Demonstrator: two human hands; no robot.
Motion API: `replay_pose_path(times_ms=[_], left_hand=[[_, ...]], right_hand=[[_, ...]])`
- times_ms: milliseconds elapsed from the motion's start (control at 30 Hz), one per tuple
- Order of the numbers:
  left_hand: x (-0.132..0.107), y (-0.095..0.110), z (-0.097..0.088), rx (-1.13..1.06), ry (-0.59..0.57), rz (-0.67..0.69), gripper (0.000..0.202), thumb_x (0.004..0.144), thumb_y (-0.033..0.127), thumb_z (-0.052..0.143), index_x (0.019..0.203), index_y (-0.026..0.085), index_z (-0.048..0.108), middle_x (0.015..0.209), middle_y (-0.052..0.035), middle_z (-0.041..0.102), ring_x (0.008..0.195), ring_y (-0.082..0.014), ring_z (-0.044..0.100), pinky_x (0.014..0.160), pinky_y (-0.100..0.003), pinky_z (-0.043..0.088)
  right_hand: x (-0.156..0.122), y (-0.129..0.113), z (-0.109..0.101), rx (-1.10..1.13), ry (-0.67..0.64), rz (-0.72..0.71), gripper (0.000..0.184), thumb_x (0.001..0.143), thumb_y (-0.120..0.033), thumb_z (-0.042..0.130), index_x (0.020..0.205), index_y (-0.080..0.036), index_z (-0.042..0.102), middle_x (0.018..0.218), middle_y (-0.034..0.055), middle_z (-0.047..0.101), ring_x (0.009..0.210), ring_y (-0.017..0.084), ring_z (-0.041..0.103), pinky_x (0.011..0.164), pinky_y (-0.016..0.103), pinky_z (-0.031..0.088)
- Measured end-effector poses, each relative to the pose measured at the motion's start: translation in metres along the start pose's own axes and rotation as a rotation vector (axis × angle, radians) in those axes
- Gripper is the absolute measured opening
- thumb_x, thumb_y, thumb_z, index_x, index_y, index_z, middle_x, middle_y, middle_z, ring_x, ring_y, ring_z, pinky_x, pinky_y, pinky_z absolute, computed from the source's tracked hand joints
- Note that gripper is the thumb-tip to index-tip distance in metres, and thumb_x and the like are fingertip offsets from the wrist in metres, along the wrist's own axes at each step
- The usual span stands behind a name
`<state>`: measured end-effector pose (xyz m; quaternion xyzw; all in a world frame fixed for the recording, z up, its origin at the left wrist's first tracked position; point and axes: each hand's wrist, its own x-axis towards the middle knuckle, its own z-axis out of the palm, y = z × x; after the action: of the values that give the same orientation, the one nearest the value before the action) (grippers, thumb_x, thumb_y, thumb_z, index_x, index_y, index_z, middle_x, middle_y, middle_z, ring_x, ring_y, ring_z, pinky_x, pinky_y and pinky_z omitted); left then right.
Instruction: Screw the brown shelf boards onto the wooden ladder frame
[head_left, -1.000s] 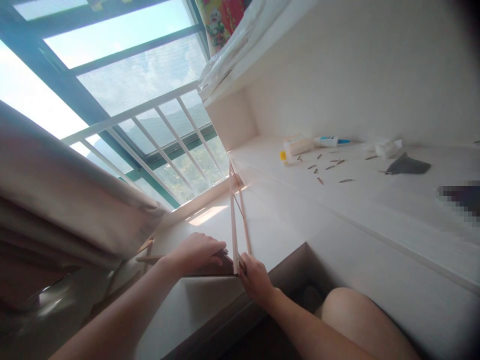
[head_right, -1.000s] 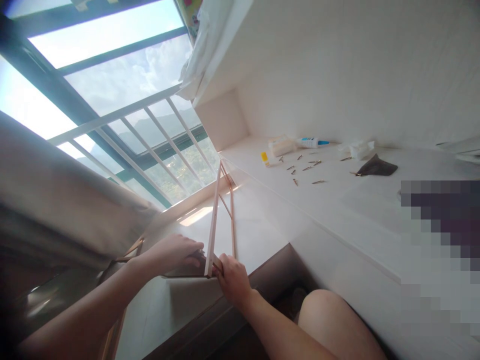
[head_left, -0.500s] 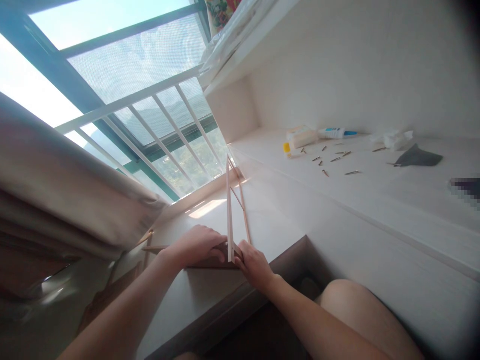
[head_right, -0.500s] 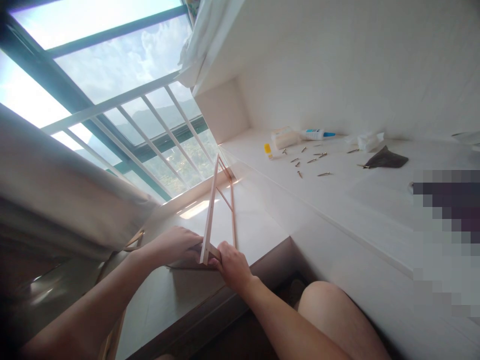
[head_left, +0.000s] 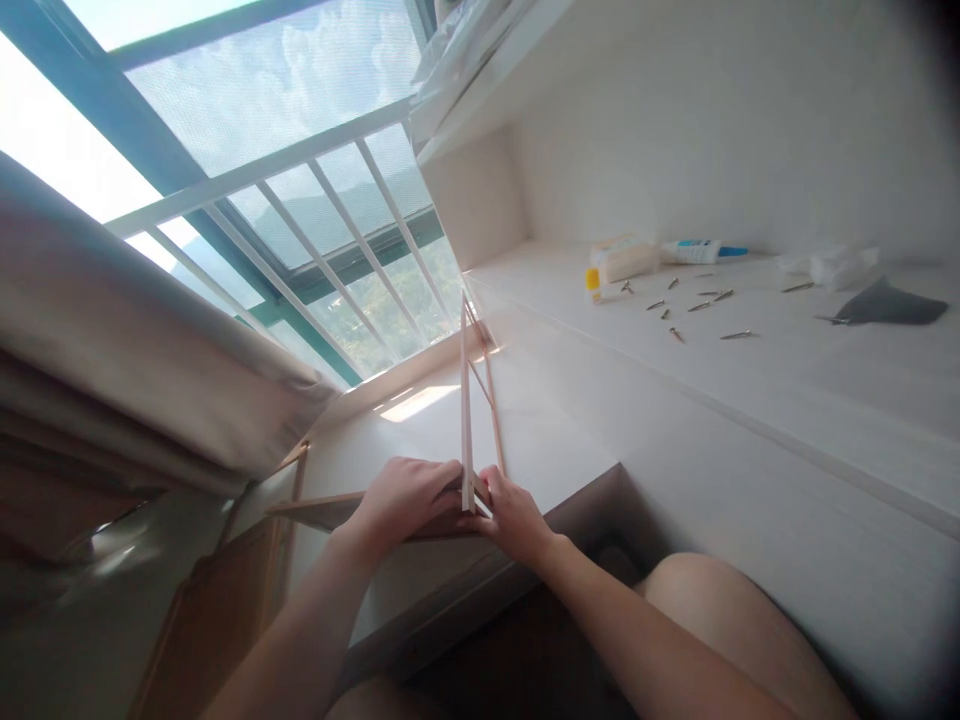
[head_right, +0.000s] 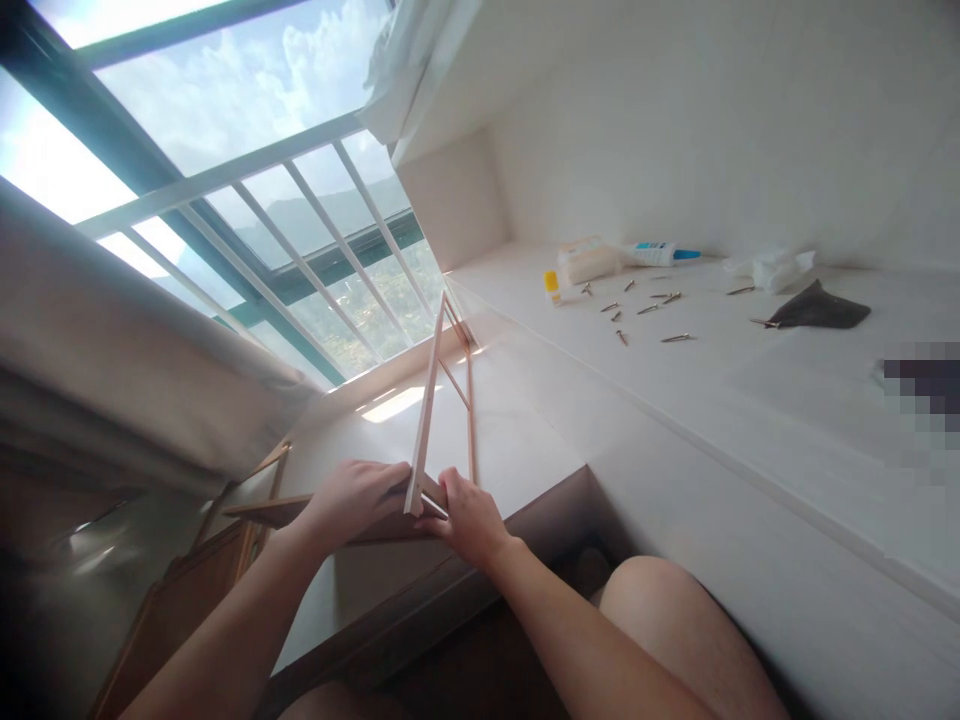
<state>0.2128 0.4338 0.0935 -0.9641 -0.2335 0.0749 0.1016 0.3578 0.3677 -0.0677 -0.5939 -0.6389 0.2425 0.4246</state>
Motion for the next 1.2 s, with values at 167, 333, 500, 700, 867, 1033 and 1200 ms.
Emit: replay_pose_path(times_ms=[167,333,500,700,867,1033,1200], left_hand=[[-0.006,0.010,-0.003,-0.074,-0.024,-0.124,0.026,0.092,0.050,0.054,0.100,0.025,0.058,0.082,0.0004,0.072,0.075,-0.0218,0.068,0.059,-0.027,0.034],[-0.007,0.016,-0.007,-0.224,0.006,-0.248,0.072,0.090,0.045,0.059,0.151,0.032,0.023,0.086,0.0023,0.073,0.076,-0.0220,0.069,0.064,-0.027,0.040],[0.000,0.015,-0.017,-0.193,-0.038,-0.122,0.040,0.096,0.035,0.048,0.136,0.040,0.046,0.102,0.0022,0.074,0.089,-0.0227,0.070,0.071,-0.028,0.042],[0.001,0.016,-0.023,-0.187,-0.067,-0.091,0.050,0.093,0.044,0.052,0.140,0.038,0.039,0.096,0.0019,0.075,0.086,-0.0256,0.071,0.066,-0.029,0.041],[-0.002,0.018,-0.025,-0.219,-0.076,-0.051,0.086,0.077,0.082,0.047,0.147,0.032,0.033,0.089,-0.0021,0.074,0.084,-0.0300,0.071,0.065,-0.030,0.040],[-0.002,0.019,-0.023,-0.194,-0.042,-0.049,0.073,0.083,0.079,0.040,0.139,0.032,0.041,0.084,-0.0012,0.073,0.082,-0.0292,0.070,0.064,-0.030,0.037],[-0.002,0.021,-0.021,-0.169,-0.009,-0.068,0.068,0.085,0.077,0.040,0.137,0.032,0.043,0.084,-0.0007,0.073,0.078,-0.0270,0.070,0.061,-0.029,0.035]], right_hand=[[-0.002,-0.003,0.000,0.010,-0.019,0.025,0.047,0.080,-0.053,0.070,0.102,-0.023,0.042,0.092,0.0029,0.063,0.085,0.026,0.065,0.068,0.031,0.042],[-0.004,-0.003,0.001,-0.021,-0.007,0.039,0.049,0.079,-0.052,0.071,0.106,-0.023,0.043,0.095,0.0036,0.063,0.087,0.026,0.065,0.068,0.031,0.041],[-0.004,-0.004,0.000,-0.052,-0.004,0.038,0.041,0.083,-0.047,0.066,0.106,-0.023,0.042,0.096,0.0049,0.064,0.088,0.026,0.065,0.068,0.031,0.040],[-0.004,-0.007,0.000,-0.068,-0.005,0.036,0.030,0.086,-0.039,0.060,0.100,-0.023,0.039,0.093,0.0040,0.063,0.083,0.025,0.065,0.064,0.030,0.037],[-0.004,-0.005,-0.001,-0.076,-0.015,0.020,0.029,0.086,-0.038,0.059,0.099,-0.023,0.038,0.091,0.0035,0.063,0.081,0.025,0.064,0.063,0.029,0.035],[-0.005,-0.002,0.001,-0.052,-0.018,0.027,0.032,0.085,-0.039,0.062,0.100,-0.023,0.039,0.090,0.0036,0.062,0.084,0.026,0.064,0.064,0.031,0.039],[-0.008,0.004,-0.009,0.135,-0.119,-0.018,0.057,0.074,-0.045,0.077,0.115,-0.023,0.044,0.102,0.0054,0.061,0.097,0.027,0.062,0.077,0.035,0.047]])
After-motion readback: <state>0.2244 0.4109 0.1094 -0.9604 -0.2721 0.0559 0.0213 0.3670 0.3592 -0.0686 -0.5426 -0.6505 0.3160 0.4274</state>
